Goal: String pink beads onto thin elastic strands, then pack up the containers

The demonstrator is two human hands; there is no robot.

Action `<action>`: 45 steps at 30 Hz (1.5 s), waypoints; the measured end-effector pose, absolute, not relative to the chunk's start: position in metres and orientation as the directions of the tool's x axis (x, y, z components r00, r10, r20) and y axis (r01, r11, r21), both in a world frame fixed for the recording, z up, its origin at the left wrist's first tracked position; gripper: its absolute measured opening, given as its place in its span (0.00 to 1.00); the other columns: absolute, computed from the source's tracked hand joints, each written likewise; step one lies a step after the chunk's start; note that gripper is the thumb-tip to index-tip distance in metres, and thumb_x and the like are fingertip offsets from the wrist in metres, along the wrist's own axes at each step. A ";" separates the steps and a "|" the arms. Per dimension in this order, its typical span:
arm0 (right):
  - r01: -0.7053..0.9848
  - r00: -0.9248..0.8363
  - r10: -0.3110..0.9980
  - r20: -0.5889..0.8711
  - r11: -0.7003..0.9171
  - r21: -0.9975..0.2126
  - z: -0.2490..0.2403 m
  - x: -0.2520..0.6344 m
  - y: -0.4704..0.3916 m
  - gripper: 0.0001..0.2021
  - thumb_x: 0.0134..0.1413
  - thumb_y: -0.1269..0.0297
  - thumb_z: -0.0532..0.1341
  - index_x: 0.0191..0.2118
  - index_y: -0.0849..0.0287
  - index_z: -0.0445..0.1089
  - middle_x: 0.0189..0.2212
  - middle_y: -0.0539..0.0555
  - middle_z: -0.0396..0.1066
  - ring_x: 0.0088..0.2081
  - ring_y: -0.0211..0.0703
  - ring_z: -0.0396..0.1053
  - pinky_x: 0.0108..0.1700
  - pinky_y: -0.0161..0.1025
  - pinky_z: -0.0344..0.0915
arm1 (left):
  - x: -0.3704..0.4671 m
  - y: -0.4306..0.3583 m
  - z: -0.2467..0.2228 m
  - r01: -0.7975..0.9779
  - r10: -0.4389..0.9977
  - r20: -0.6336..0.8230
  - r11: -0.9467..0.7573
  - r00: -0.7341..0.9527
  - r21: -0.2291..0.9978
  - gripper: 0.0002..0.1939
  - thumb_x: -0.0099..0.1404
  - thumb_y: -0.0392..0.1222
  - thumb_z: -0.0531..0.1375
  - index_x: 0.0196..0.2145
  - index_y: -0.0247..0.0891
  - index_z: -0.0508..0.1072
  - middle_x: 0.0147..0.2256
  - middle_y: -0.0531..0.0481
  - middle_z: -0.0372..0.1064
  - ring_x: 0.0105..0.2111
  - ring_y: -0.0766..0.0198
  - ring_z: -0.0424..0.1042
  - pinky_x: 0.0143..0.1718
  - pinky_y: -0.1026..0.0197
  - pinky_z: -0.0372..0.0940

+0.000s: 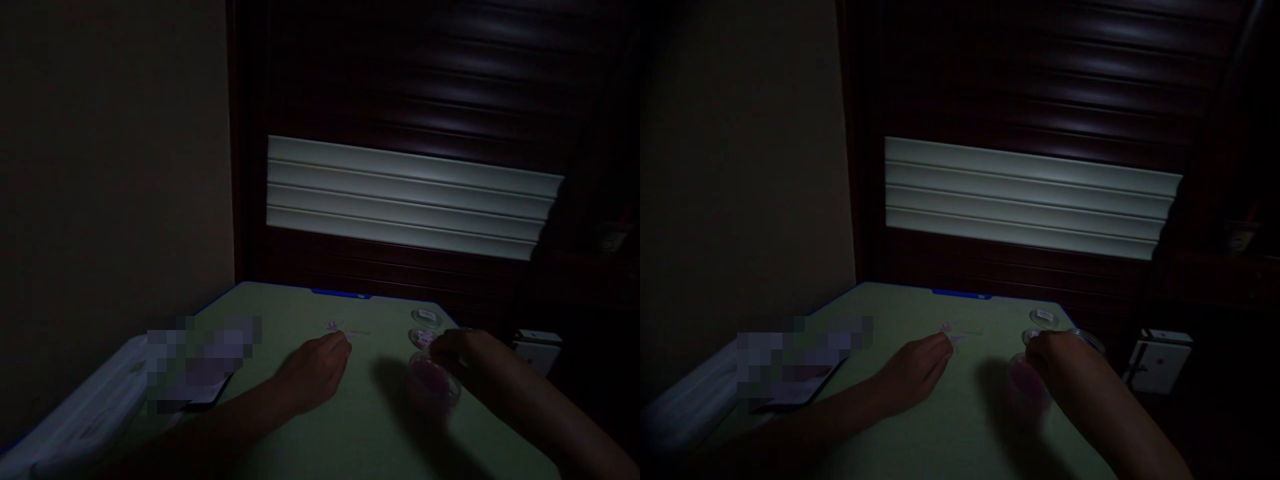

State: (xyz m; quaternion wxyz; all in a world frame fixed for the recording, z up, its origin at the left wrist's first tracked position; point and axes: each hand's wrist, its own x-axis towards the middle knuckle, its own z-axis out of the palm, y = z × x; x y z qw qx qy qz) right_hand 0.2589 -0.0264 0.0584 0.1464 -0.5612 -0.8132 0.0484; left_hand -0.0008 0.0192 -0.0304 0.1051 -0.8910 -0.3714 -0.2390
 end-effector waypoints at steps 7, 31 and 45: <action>0.875 -0.358 0.918 0.168 0.393 -0.282 0.047 0.272 -0.020 0.12 0.51 0.67 0.51 0.29 0.59 0.73 0.28 0.55 0.73 0.29 0.42 0.69 0.34 0.35 0.60 | 0.000 0.019 -0.031 0.710 0.620 0.514 -0.703 0.593 0.029 0.09 0.66 0.34 0.43 0.36 0.37 0.62 0.34 0.49 0.62 0.33 0.63 0.63 0.36 0.61 0.62; 0.866 -0.449 0.829 0.332 0.496 -0.067 0.042 0.225 -0.016 0.13 0.55 0.72 0.50 0.35 0.57 0.73 0.31 0.54 0.71 0.33 0.40 0.69 0.35 0.34 0.61 | 0.001 0.034 -0.044 0.796 0.683 0.580 -0.598 0.444 0.095 0.09 0.65 0.33 0.47 0.34 0.37 0.65 0.34 0.49 0.63 0.38 0.61 0.62 0.44 0.57 0.59; 0.827 -0.527 0.772 0.356 0.562 0.008 0.037 0.215 -0.021 0.13 0.56 0.73 0.49 0.30 0.57 0.70 0.28 0.52 0.69 0.31 0.39 0.67 0.32 0.34 0.58 | -0.002 0.037 -0.044 0.852 0.731 0.522 -0.524 0.439 0.018 0.09 0.65 0.35 0.50 0.34 0.37 0.70 0.37 0.48 0.65 0.40 0.60 0.62 0.42 0.56 0.58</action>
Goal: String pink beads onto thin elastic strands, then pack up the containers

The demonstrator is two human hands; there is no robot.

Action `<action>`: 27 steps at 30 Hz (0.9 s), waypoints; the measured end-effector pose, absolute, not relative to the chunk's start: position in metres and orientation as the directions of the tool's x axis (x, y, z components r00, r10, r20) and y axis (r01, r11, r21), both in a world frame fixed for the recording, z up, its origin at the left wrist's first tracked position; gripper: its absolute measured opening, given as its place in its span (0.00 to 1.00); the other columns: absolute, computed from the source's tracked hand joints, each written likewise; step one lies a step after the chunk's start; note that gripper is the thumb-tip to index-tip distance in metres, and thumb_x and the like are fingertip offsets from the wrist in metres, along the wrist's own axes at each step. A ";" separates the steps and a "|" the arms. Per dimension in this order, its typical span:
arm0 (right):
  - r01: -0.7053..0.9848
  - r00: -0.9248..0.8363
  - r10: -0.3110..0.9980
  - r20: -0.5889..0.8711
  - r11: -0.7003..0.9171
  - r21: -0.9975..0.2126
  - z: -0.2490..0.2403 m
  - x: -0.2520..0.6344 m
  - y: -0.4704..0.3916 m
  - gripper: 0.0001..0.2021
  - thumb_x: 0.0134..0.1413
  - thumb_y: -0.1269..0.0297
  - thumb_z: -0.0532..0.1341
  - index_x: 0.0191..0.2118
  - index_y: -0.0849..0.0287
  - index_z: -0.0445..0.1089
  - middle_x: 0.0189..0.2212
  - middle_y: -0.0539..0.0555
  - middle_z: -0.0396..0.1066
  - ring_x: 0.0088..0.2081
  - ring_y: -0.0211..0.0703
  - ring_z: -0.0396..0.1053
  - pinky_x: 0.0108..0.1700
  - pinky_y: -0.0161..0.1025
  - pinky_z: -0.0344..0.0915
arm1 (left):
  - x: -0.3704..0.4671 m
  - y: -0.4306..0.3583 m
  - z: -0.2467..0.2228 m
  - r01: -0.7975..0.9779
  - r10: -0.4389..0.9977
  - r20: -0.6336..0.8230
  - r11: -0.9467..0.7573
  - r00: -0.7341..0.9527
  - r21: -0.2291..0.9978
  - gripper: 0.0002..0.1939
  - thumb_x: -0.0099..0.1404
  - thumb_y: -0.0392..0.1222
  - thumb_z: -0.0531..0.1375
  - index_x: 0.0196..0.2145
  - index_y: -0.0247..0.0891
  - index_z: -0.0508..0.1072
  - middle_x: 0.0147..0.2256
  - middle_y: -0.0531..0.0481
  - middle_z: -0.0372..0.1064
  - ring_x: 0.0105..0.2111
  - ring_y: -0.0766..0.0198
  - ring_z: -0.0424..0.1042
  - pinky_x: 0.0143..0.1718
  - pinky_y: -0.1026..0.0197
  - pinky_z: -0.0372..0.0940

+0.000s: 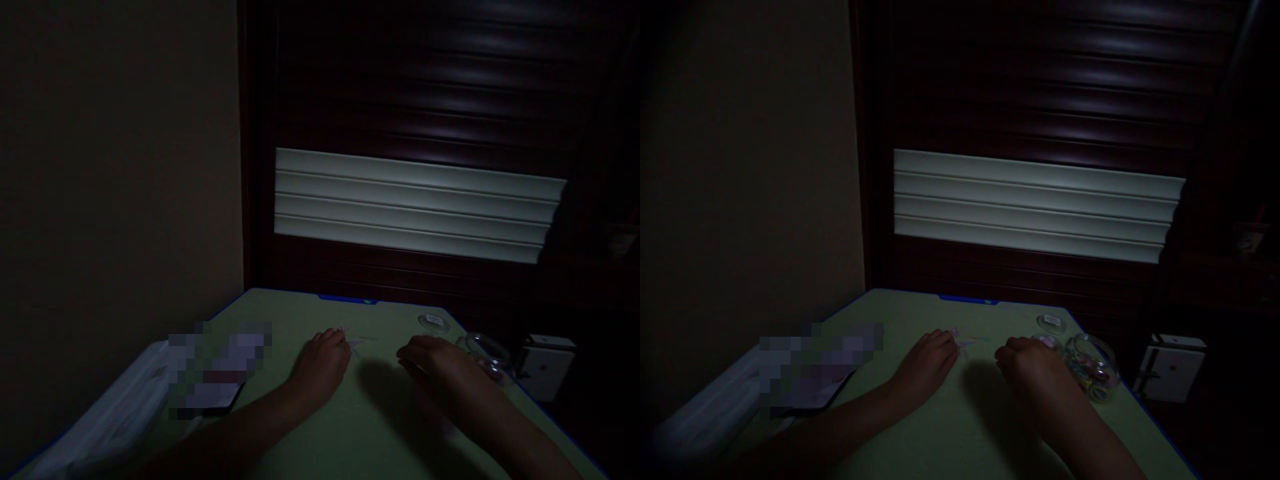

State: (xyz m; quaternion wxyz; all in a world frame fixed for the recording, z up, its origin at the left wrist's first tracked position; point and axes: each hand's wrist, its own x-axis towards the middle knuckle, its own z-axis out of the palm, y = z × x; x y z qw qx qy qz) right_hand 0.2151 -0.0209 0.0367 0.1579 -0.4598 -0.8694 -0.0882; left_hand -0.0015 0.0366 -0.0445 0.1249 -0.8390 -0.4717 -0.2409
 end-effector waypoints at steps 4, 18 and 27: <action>0.826 -0.532 0.778 0.335 0.563 0.003 0.037 0.214 -0.020 0.13 0.57 0.72 0.49 0.30 0.57 0.69 0.29 0.52 0.69 0.31 0.39 0.67 0.32 0.35 0.58 | 0.001 0.037 -0.044 0.857 0.722 0.533 -0.516 0.440 -0.009 0.07 0.64 0.40 0.54 0.35 0.36 0.70 0.36 0.48 0.65 0.40 0.59 0.62 0.43 0.55 0.58; 0.837 -0.522 0.774 0.357 0.545 0.043 0.040 0.213 -0.024 0.13 0.56 0.73 0.49 0.28 0.57 0.69 0.28 0.52 0.69 0.30 0.38 0.66 0.31 0.33 0.57 | 0.005 0.044 -0.045 0.880 0.741 0.524 -0.474 0.421 -0.036 0.09 0.65 0.34 0.50 0.32 0.35 0.69 0.35 0.47 0.65 0.38 0.60 0.63 0.41 0.57 0.59; 0.842 -0.514 0.789 0.337 0.540 0.019 0.040 0.212 -0.022 0.13 0.56 0.72 0.50 0.29 0.58 0.70 0.28 0.52 0.69 0.31 0.39 0.67 0.32 0.33 0.57 | 0.005 0.035 -0.036 0.863 0.725 0.553 -0.504 0.411 0.020 0.10 0.66 0.34 0.48 0.34 0.37 0.68 0.34 0.49 0.63 0.37 0.62 0.62 0.39 0.58 0.59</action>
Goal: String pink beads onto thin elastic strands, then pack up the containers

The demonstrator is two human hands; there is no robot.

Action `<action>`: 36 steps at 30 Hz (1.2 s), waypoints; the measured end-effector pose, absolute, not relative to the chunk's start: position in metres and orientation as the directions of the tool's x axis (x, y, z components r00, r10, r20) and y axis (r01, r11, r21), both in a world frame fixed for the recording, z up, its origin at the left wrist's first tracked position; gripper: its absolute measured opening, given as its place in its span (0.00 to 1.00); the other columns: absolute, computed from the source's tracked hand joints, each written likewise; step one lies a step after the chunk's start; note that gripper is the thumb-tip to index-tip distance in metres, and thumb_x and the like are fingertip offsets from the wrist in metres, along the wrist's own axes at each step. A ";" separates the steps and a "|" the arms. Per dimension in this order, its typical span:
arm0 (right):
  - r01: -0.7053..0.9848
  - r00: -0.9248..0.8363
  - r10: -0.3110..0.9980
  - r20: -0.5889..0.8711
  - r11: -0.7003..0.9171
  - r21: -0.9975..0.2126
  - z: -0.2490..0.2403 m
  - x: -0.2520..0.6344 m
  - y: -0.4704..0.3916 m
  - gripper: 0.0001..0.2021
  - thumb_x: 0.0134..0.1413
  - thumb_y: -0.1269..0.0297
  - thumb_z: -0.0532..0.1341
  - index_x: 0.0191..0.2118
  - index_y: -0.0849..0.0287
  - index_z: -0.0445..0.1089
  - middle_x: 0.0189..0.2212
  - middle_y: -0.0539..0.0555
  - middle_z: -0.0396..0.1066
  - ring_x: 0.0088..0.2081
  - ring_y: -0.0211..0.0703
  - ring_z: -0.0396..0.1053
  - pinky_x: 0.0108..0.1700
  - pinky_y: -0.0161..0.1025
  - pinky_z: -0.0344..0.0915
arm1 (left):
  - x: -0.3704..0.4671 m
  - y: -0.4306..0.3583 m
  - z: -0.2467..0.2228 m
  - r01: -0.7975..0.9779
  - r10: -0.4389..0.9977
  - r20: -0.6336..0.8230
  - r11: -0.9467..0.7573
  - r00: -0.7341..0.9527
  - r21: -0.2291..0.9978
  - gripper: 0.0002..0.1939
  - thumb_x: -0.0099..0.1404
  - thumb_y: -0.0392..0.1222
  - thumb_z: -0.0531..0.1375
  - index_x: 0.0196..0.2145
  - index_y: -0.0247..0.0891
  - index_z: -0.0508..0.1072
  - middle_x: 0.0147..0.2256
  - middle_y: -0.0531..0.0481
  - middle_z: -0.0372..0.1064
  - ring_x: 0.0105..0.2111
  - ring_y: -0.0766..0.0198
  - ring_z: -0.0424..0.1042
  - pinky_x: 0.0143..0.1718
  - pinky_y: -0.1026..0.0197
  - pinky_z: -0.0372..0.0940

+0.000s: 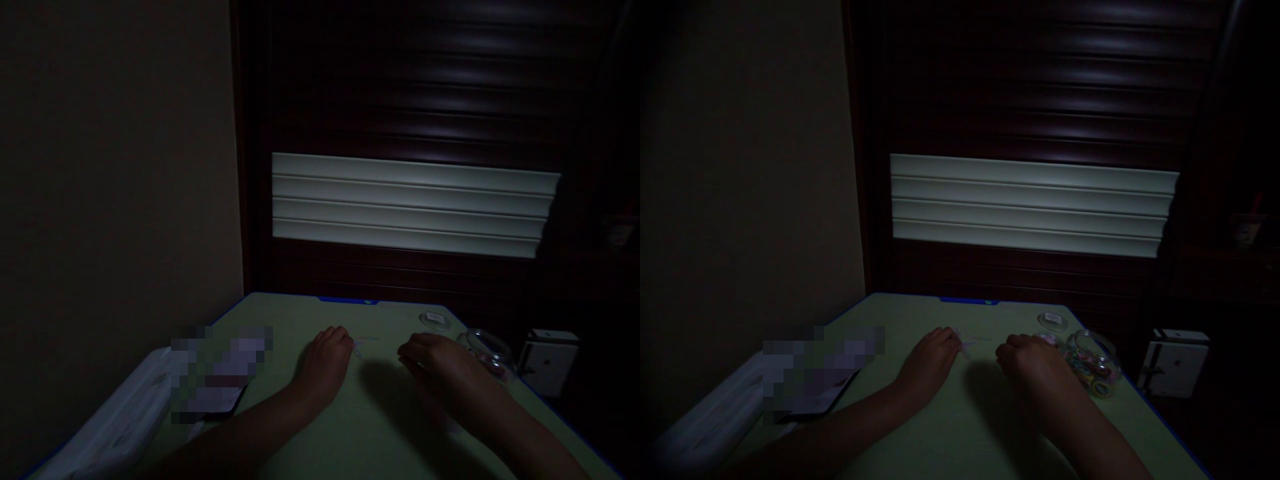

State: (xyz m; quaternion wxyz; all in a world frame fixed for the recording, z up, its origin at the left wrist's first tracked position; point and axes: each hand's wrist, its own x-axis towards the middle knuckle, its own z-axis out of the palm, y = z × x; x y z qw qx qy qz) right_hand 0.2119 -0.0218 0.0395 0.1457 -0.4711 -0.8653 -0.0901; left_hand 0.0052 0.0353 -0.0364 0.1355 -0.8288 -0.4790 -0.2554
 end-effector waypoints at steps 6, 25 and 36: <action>0.837 -0.519 0.788 0.332 0.546 0.011 0.036 0.212 -0.020 0.13 0.57 0.72 0.49 0.32 0.57 0.70 0.30 0.53 0.70 0.32 0.39 0.67 0.34 0.34 0.58 | 0.006 0.031 -0.032 0.839 0.711 0.592 -0.534 0.380 0.102 0.10 0.67 0.34 0.47 0.34 0.38 0.68 0.34 0.50 0.63 0.37 0.62 0.62 0.40 0.59 0.59; 0.833 -0.535 0.779 0.328 0.550 0.054 0.029 0.204 -0.019 0.12 0.55 0.71 0.53 0.41 0.56 0.70 0.33 0.54 0.71 0.35 0.42 0.68 0.37 0.36 0.59 | 0.013 0.021 -0.031 0.721 0.444 0.678 -0.667 0.586 -0.187 0.07 0.67 0.33 0.47 0.36 0.35 0.64 0.35 0.48 0.64 0.36 0.61 0.62 0.40 0.55 0.60; 0.817 -0.558 0.762 0.329 0.573 0.058 0.030 0.199 -0.021 0.10 0.56 0.67 0.53 0.41 0.56 0.70 0.34 0.53 0.71 0.35 0.42 0.68 0.36 0.36 0.60 | 0.012 0.024 -0.035 0.681 0.360 0.727 -0.705 0.584 -0.198 0.09 0.67 0.33 0.44 0.33 0.36 0.62 0.32 0.49 0.63 0.33 0.63 0.62 0.39 0.55 0.62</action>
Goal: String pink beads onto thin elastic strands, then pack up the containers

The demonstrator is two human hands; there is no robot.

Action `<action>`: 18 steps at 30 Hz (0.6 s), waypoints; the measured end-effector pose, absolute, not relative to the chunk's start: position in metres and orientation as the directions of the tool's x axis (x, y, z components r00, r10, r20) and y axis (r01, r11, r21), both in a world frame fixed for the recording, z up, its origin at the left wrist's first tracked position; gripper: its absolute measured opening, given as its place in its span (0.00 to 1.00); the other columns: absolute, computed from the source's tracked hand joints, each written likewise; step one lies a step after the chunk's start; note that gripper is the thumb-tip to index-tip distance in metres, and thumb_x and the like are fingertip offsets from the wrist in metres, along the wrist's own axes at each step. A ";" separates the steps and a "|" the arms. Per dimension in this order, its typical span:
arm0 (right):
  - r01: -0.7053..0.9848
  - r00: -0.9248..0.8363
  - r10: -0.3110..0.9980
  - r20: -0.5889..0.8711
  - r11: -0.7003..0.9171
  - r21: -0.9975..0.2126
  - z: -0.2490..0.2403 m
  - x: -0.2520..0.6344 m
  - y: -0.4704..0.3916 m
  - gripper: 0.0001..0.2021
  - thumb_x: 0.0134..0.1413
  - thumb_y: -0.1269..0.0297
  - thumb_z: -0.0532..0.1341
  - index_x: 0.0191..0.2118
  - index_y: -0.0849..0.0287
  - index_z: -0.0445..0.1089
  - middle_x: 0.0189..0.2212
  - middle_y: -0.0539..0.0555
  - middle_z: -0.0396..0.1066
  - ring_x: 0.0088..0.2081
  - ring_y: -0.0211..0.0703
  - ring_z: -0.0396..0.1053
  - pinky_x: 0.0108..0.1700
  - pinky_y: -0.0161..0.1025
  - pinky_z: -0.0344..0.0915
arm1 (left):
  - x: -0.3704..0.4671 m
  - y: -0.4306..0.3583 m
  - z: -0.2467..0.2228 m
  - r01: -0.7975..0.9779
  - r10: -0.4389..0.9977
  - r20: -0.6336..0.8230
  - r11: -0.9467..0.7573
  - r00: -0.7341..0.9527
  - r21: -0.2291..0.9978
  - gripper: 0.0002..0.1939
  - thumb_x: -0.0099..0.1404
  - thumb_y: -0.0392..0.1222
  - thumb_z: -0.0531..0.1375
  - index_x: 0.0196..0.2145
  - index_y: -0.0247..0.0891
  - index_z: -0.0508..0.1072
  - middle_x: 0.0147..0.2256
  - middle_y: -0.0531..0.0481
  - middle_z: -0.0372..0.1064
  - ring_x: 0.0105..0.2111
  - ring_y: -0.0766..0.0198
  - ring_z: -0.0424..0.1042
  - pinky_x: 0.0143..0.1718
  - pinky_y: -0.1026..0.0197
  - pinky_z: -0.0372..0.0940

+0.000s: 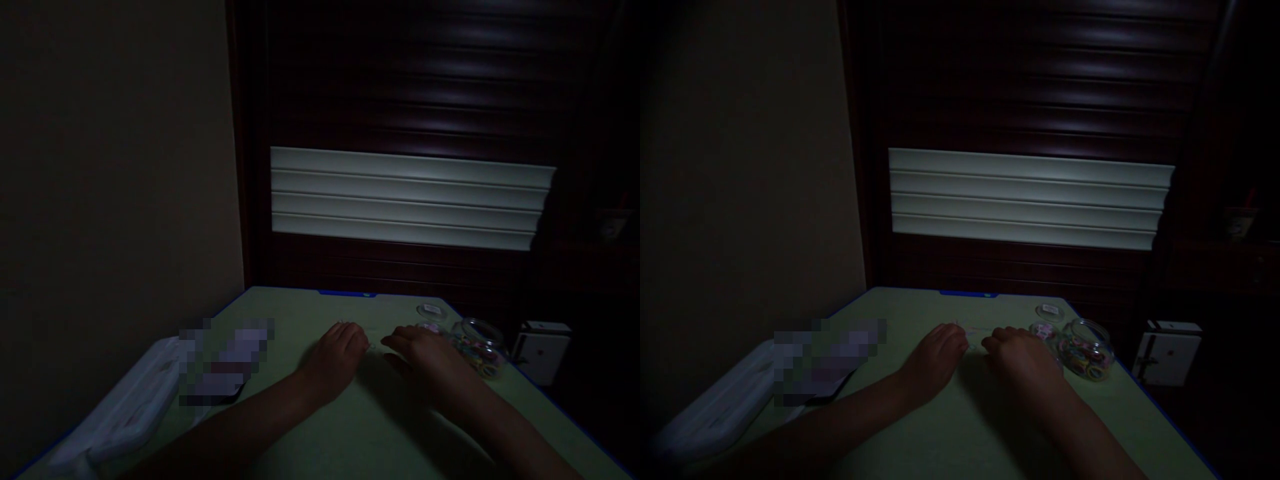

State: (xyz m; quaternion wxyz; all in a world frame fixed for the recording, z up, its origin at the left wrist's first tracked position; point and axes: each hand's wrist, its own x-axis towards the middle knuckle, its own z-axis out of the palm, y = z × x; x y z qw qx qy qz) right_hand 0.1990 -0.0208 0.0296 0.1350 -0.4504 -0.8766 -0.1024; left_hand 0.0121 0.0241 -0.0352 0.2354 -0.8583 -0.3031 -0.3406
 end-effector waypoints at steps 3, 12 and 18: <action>0.809 -0.568 0.753 0.332 0.586 0.054 0.027 0.197 -0.021 0.09 0.56 0.66 0.54 0.41 0.56 0.70 0.34 0.53 0.71 0.36 0.42 0.68 0.36 0.36 0.60 | 0.011 0.026 -0.039 0.655 0.322 0.751 -0.731 0.576 -0.190 0.08 0.67 0.33 0.44 0.34 0.35 0.62 0.33 0.49 0.63 0.33 0.62 0.62 0.39 0.55 0.62; 0.811 -0.566 0.758 0.323 0.583 0.054 0.028 0.188 -0.023 0.08 0.57 0.68 0.54 0.36 0.58 0.71 0.33 0.53 0.71 0.35 0.42 0.68 0.36 0.35 0.59 | 0.011 0.026 -0.038 0.614 0.263 0.770 -0.763 0.582 -0.203 0.08 0.66 0.31 0.44 0.34 0.36 0.61 0.31 0.49 0.63 0.31 0.63 0.62 0.37 0.57 0.62; 0.800 -0.576 0.735 0.357 0.597 0.060 0.023 0.189 -0.018 0.09 0.58 0.68 0.53 0.34 0.57 0.71 0.31 0.52 0.71 0.34 0.40 0.67 0.37 0.35 0.57 | 0.011 0.028 -0.039 0.596 0.276 0.766 -0.785 0.581 -0.170 0.08 0.66 0.32 0.44 0.33 0.37 0.60 0.30 0.50 0.62 0.30 0.63 0.62 0.36 0.57 0.62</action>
